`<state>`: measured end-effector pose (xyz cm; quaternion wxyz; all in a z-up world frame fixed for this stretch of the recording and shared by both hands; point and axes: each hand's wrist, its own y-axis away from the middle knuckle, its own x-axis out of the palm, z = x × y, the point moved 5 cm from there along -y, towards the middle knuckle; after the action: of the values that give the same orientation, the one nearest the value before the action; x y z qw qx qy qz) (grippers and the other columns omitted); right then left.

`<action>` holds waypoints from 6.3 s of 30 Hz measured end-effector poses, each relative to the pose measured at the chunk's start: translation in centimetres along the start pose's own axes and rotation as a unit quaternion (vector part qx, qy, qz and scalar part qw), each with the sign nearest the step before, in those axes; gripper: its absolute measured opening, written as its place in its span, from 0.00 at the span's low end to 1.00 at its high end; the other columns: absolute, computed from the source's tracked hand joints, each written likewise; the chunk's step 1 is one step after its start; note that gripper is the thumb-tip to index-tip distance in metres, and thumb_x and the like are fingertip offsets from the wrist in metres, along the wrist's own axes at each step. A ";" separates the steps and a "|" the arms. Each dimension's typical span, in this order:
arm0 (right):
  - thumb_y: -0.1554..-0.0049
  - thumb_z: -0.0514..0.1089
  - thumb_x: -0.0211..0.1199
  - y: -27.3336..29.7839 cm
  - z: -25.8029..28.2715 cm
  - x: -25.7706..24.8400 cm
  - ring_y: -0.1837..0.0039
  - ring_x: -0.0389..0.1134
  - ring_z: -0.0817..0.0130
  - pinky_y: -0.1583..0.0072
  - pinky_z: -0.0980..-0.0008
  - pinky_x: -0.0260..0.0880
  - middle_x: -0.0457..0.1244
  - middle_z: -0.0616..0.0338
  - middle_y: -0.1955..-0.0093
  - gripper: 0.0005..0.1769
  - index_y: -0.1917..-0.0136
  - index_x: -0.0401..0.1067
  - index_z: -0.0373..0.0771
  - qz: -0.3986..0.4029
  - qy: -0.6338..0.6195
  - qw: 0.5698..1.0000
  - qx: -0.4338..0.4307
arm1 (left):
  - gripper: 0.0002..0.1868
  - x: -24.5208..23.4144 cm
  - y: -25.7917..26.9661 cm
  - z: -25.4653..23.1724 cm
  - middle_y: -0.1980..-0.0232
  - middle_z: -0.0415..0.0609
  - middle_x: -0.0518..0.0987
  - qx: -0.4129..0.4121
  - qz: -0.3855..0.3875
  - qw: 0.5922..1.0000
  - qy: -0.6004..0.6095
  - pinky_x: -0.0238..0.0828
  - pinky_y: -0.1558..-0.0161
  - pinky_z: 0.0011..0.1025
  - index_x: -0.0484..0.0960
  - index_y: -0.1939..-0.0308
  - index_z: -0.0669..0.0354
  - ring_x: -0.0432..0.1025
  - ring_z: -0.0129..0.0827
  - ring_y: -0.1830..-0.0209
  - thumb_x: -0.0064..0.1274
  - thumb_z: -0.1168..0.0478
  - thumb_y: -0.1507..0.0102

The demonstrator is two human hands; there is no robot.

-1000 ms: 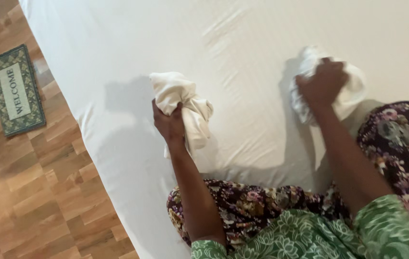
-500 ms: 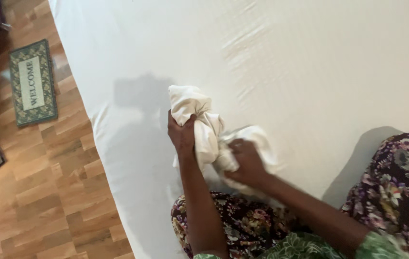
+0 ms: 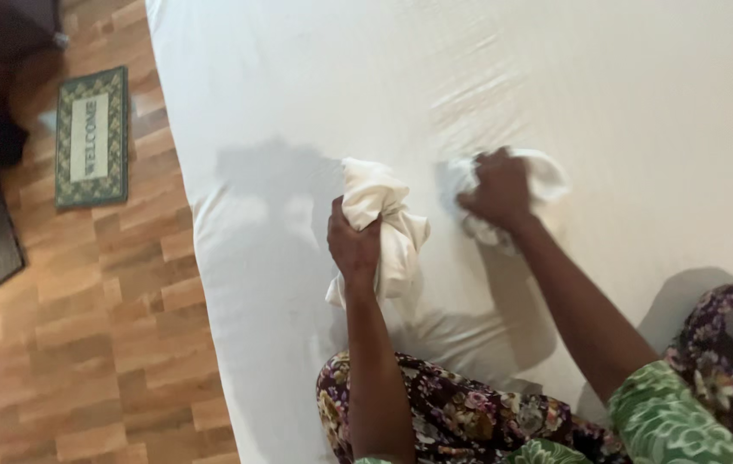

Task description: The person sits on a bed and wipes the white bedsheet with a white cloth. They then pick up a pillow and place it at the head of the bed.

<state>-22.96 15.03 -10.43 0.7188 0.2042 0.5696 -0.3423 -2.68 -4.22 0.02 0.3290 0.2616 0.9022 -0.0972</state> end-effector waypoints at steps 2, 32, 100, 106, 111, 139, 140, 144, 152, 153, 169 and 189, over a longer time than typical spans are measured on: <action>0.62 0.60 0.74 0.0 4.3 0.5 0.38 0.64 0.51 0.40 0.48 0.63 0.69 0.54 0.43 0.30 0.55 0.78 0.36 0.047 -0.093 0.991 -0.083 | 0.33 -0.7 0.1 0.1 0.50 0.57 0.80 -0.006 -0.007 1.000 -0.011 0.71 0.47 0.49 0.76 0.41 0.51 0.74 0.58 0.48 0.69 0.54 0.48; 0.49 0.67 0.64 21.9 5.6 -7.6 0.36 0.61 0.50 0.40 0.40 0.59 0.67 0.51 0.42 0.31 0.54 0.80 0.36 0.023 0.019 0.999 0.023 | 0.53 6.3 20.5 -0.1 0.17 0.47 0.36 0.164 0.032 0.922 -0.350 0.31 0.37 0.89 0.51 0.23 0.29 0.29 0.70 0.21 0.56 0.23 0.45; 0.47 0.65 0.63 27.6 9.3 -8.0 0.46 0.68 0.55 0.45 0.48 0.65 0.68 0.51 0.53 0.27 0.60 0.78 0.37 0.094 -0.019 0.969 -0.228 | 0.44 1.5 26.2 1.4 0.19 0.58 0.56 0.211 0.004 0.903 -0.374 0.45 0.39 0.85 0.71 0.29 0.32 0.46 0.72 0.23 0.58 0.29 0.48; 0.54 0.62 0.67 26.4 8.8 -8.5 0.50 0.67 0.54 0.50 0.50 0.63 0.67 0.51 0.58 0.25 0.61 0.78 0.36 0.045 -0.102 0.958 -0.266 | 0.47 1.9 21.1 3.1 0.25 0.60 0.62 0.165 0.068 0.927 -0.331 0.50 0.43 0.83 0.75 0.33 0.37 0.55 0.70 0.28 0.64 0.26 0.52; 0.55 0.61 0.66 27.3 8.3 -8.3 0.51 0.65 0.55 0.51 0.51 0.61 0.65 0.52 0.59 0.24 0.66 0.76 0.36 -0.012 -0.112 0.953 -0.281 | 0.34 0.8 16.1 3.5 0.44 0.61 0.78 0.085 -0.085 0.973 -0.198 0.73 0.49 0.57 0.82 0.42 0.52 0.75 0.59 0.50 0.65 0.40 0.47; 0.51 0.64 0.65 28.1 6.7 -5.9 0.40 0.67 0.52 0.41 0.47 0.64 0.67 0.51 0.42 0.29 0.46 0.72 0.41 -0.051 -0.080 0.960 -0.262 | 0.28 19.0 23.7 -12.1 0.51 0.56 0.84 0.341 0.186 0.904 -0.177 0.72 0.47 0.52 0.88 0.60 0.47 0.79 0.50 0.51 0.61 0.31 0.50; 0.52 0.64 0.65 28.0 6.4 -5.4 0.40 0.67 0.52 0.41 0.47 0.64 0.67 0.51 0.42 0.29 0.47 0.72 0.41 -0.037 -0.076 0.961 -0.263 | 0.25 19.9 25.9 -13.5 0.51 0.56 0.84 0.397 0.147 0.891 -0.163 0.73 0.48 0.51 0.88 0.61 0.46 0.78 0.49 0.52 0.61 0.34 0.50; 0.52 0.63 0.66 28.5 6.0 -4.1 0.39 0.66 0.53 0.40 0.48 0.64 0.67 0.52 0.44 0.28 0.48 0.73 0.41 -0.067 -0.072 0.956 -0.277 | 0.15 23.1 28.8 -14.1 0.51 0.51 0.81 0.467 0.168 0.847 -0.191 0.73 0.56 0.39 0.85 0.46 0.39 0.76 0.39 0.54 0.59 0.51 0.36; 0.54 0.61 0.69 27.8 6.8 -5.8 0.48 0.66 0.55 0.47 0.48 0.63 0.65 0.51 0.53 0.23 0.63 0.76 0.37 -0.044 -0.090 0.958 -0.270 | 0.38 11.7 13.4 -0.7 0.45 0.50 0.79 0.240 -0.079 0.935 -0.250 0.70 0.50 0.47 0.82 0.40 0.31 0.73 0.44 0.49 0.69 0.42 0.56; 0.55 0.60 0.68 27.7 7.1 -6.7 0.48 0.66 0.55 0.48 0.48 0.63 0.65 0.52 0.54 0.22 0.61 0.77 0.38 -0.047 -0.101 0.956 -0.270 | 0.38 8.5 12.8 1.3 0.44 0.49 0.79 0.245 -0.152 0.917 -0.275 0.71 0.47 0.47 0.82 0.42 0.30 0.73 0.44 0.46 0.70 0.43 0.58; 0.53 0.63 0.65 27.9 7.7 -8.2 0.45 0.66 0.53 0.47 0.48 0.61 0.67 0.49 0.48 0.30 0.48 0.76 0.39 -0.092 -0.120 0.953 -0.264 | 0.28 7.4 18.9 -7.6 0.40 0.47 0.79 0.331 -0.099 0.927 -0.146 0.69 0.43 0.47 0.83 0.41 0.34 0.73 0.43 0.42 0.67 0.53 0.46; 0.57 0.55 0.68 27.4 8.0 -10.1 0.50 0.65 0.54 0.50 0.51 0.60 0.65 0.55 0.56 0.18 0.60 0.77 0.41 -0.085 -0.156 0.950 -0.258 | 0.24 -0.4 2.4 8.5 0.49 0.45 0.78 0.022 -0.222 0.904 -0.365 0.70 0.51 0.53 0.83 0.48 0.27 0.74 0.47 0.50 0.67 0.43 0.48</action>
<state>1.14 30.84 -1.27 0.7952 -0.0932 0.5347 -0.2704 3.52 -5.32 -6.24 0.5990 0.0084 0.7515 -0.2764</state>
